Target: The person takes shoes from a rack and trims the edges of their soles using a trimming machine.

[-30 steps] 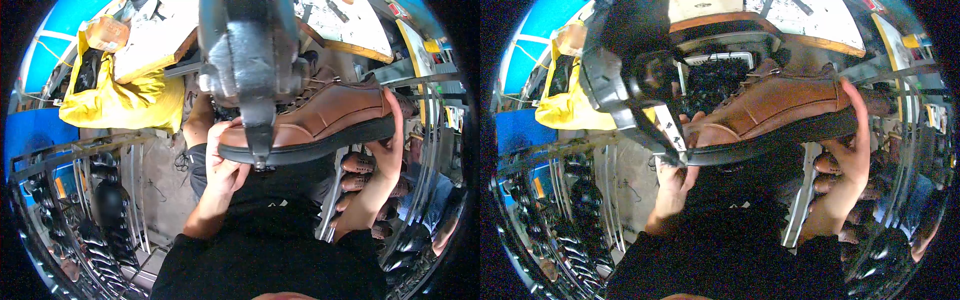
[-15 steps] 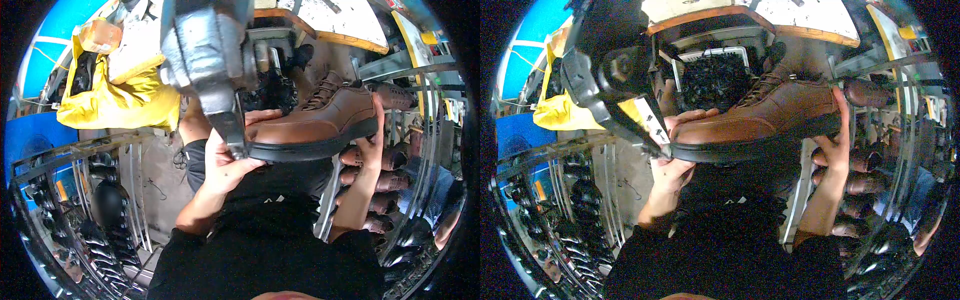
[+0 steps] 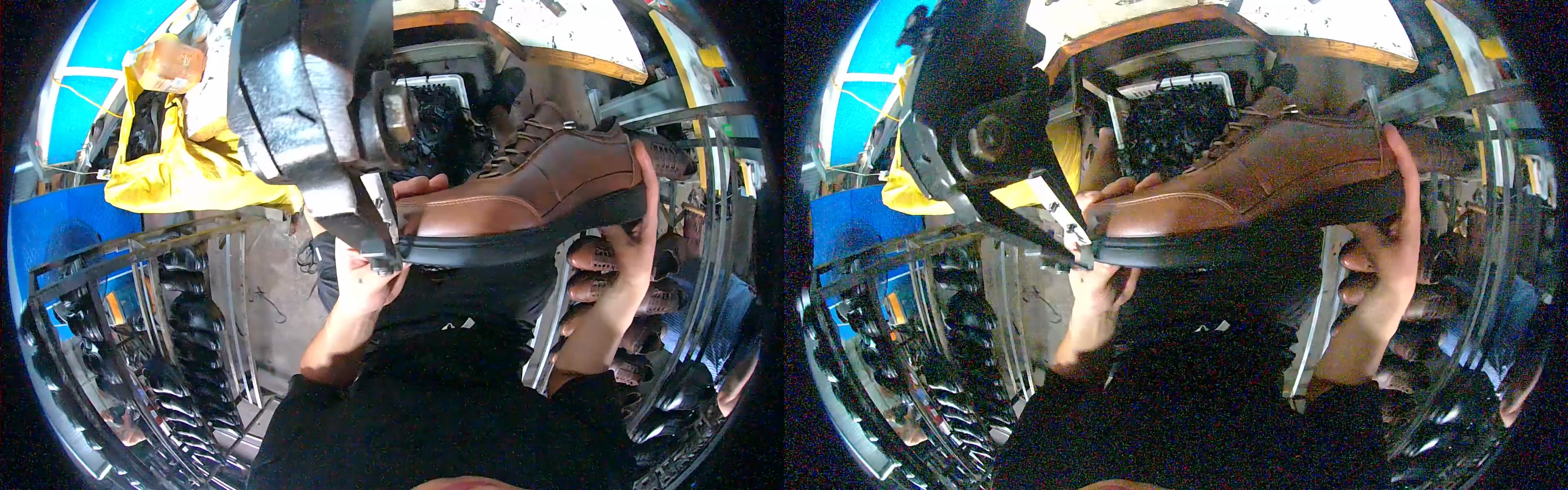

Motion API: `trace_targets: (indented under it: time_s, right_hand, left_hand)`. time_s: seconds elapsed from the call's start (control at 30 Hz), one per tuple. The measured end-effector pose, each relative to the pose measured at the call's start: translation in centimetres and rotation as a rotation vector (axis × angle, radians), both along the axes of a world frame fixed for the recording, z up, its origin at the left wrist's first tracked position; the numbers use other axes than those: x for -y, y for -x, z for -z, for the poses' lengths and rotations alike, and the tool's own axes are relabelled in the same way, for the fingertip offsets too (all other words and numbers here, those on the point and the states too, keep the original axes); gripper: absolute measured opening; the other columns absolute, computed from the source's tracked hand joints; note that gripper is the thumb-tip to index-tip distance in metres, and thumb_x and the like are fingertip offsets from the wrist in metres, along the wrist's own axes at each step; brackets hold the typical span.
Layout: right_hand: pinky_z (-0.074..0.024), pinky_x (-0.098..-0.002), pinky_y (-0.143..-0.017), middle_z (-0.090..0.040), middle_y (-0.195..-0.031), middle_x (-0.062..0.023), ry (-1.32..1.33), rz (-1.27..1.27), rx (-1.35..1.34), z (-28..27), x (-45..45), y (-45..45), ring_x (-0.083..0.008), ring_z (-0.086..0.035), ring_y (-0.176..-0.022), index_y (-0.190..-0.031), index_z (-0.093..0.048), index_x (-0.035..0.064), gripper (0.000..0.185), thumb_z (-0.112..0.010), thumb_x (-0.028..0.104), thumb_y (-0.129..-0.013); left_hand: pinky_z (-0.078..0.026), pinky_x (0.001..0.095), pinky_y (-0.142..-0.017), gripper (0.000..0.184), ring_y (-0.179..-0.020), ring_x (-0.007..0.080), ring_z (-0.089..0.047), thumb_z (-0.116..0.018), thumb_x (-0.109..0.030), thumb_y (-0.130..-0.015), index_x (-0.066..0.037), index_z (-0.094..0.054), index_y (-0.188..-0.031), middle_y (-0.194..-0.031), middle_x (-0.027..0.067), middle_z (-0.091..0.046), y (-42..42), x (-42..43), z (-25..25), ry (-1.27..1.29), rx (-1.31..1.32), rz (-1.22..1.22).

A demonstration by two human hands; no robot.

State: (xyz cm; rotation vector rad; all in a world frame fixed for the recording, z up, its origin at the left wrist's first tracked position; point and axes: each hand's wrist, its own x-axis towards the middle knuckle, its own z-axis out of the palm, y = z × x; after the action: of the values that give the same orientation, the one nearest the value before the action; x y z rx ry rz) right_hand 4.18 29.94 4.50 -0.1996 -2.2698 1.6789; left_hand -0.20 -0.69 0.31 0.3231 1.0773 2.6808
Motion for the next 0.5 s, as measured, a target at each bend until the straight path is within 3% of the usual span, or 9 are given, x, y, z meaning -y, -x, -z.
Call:
trace_targets:
  time_s: [0.13,0.17,0.2,0.27,0.3,0.33,0.4,0.43,0.5]
  right_hand:
    - [-0.0402,-0.0297,-0.104,-0.045,-0.144,-0.0075,0.070,0.025,0.047,-1.7,0.7,0.4,-0.0193,-0.047,-0.127,-0.149,-0.037,0.0102,0.094,-0.055,-0.021,-0.063]
    - [-0.0411,-0.0292,-0.102,-0.046,-0.143,-0.0068,-0.144,-0.006,-0.025,-1.9,0.6,0.8,-0.0194,-0.049,-0.125,-0.149,-0.038,0.0118,0.094,-0.055,-0.024,-0.063]
    - [-0.0411,-0.0292,-0.102,-0.046,-0.143,-0.0068,-0.142,-0.016,-0.027,-2.6,1.0,1.0,-0.0194,-0.049,-0.125,-0.149,-0.038,0.0118,0.094,-0.055,-0.024,-0.063]
    - [-0.0291,-0.0330,-0.114,-0.041,-0.152,-0.0072,-0.024,0.064,0.123,-4.1,2.3,1.3,-0.0212,-0.037,-0.139,-0.148,-0.039,0.0063,0.097,-0.061,-0.023,-0.058]
    - [-0.0271,-0.0338,-0.116,-0.040,-0.152,-0.0075,-0.141,-0.042,0.061,-4.0,1.5,1.5,-0.0219,-0.037,-0.139,-0.148,-0.039,0.0067,0.097,-0.061,-0.024,-0.058]
    - [-0.0271,-0.0338,-0.116,-0.040,-0.152,-0.0075,-0.138,-0.057,0.057,-4.3,2.0,1.9,-0.0219,-0.037,-0.139,-0.148,-0.039,0.0067,0.097,-0.061,-0.024,-0.058]
    - [-0.0373,-0.0319,-0.108,-0.043,-0.149,-0.0086,-0.121,-0.087,0.083,-5.0,3.0,2.3,-0.0234,-0.044,-0.133,-0.149,-0.037,0.0109,0.097,-0.064,-0.024,-0.062]
    - [-0.0369,-0.0325,-0.109,-0.043,-0.149,-0.0082,-0.256,-0.140,0.038,-4.5,3.1,2.7,-0.0244,-0.045,-0.133,-0.149,-0.037,0.0116,0.097,-0.067,-0.022,-0.063]
    - [-0.0368,-0.0338,-0.110,-0.044,-0.148,-0.0082,-0.344,-0.149,0.041,-1.9,3.2,3.2,-0.0251,-0.045,-0.132,-0.149,-0.036,0.0117,0.092,-0.068,-0.017,-0.068]
  left_hand:
    - [-0.036,0.0508,-0.112,0.069,-0.135,0.0416,-0.042,-0.077,-0.016,-0.083,-0.001,-0.042,-0.140,-0.142,0.0231,-0.046,0.0,0.2,0.5,-0.109,-0.021,-0.031]
    - [-0.037,0.0493,-0.111,0.066,-0.134,0.0410,-0.043,-0.076,-0.014,-0.084,-0.003,-0.043,-0.139,-0.141,0.0209,-0.048,0.0,0.2,0.5,-0.128,-0.001,-0.042]
    - [-0.037,0.0493,-0.111,0.066,-0.134,0.0410,-0.043,-0.076,-0.014,-0.084,-0.003,-0.043,-0.139,-0.141,0.0209,-0.048,0.1,0.4,0.5,-0.127,-0.003,-0.052]
    - [-0.041,0.0465,-0.109,0.062,-0.134,0.0391,-0.044,-0.074,-0.010,-0.085,-0.008,-0.044,-0.139,-0.140,0.0187,-0.049,0.3,1.1,0.8,-0.216,0.073,-0.042]
    - [-0.043,0.0472,-0.107,0.061,-0.133,0.0384,-0.045,-0.075,-0.010,-0.084,-0.011,-0.045,-0.137,-0.140,0.0183,-0.050,-0.3,1.8,1.6,-0.127,0.110,-0.121]
    - [-0.040,0.0493,-0.109,0.061,-0.134,0.0400,-0.043,-0.075,-0.012,-0.084,-0.011,-0.045,-0.137,-0.141,0.0186,-0.048,-0.2,2.3,2.0,-0.084,0.115,-0.131]
    - [-0.036,0.0515,-0.111,0.061,-0.136,0.0416,-0.041,-0.075,-0.012,-0.084,-0.011,-0.045,-0.137,-0.141,0.0190,-0.047,0.0,2.6,1.8,-0.153,-0.005,-0.106]
    - [-0.034,0.0531,-0.113,0.060,-0.137,0.0424,-0.039,-0.074,-0.011,-0.084,-0.011,-0.045,-0.137,-0.141,0.0192,-0.047,-0.5,3.0,1.3,-0.122,0.081,-0.126]
    - [-0.034,0.0539,-0.113,0.057,-0.135,0.0422,-0.041,-0.073,-0.009,-0.084,-0.010,-0.047,-0.135,-0.139,0.0191,-0.049,-0.3,3.9,1.3,-0.093,0.012,-0.123]
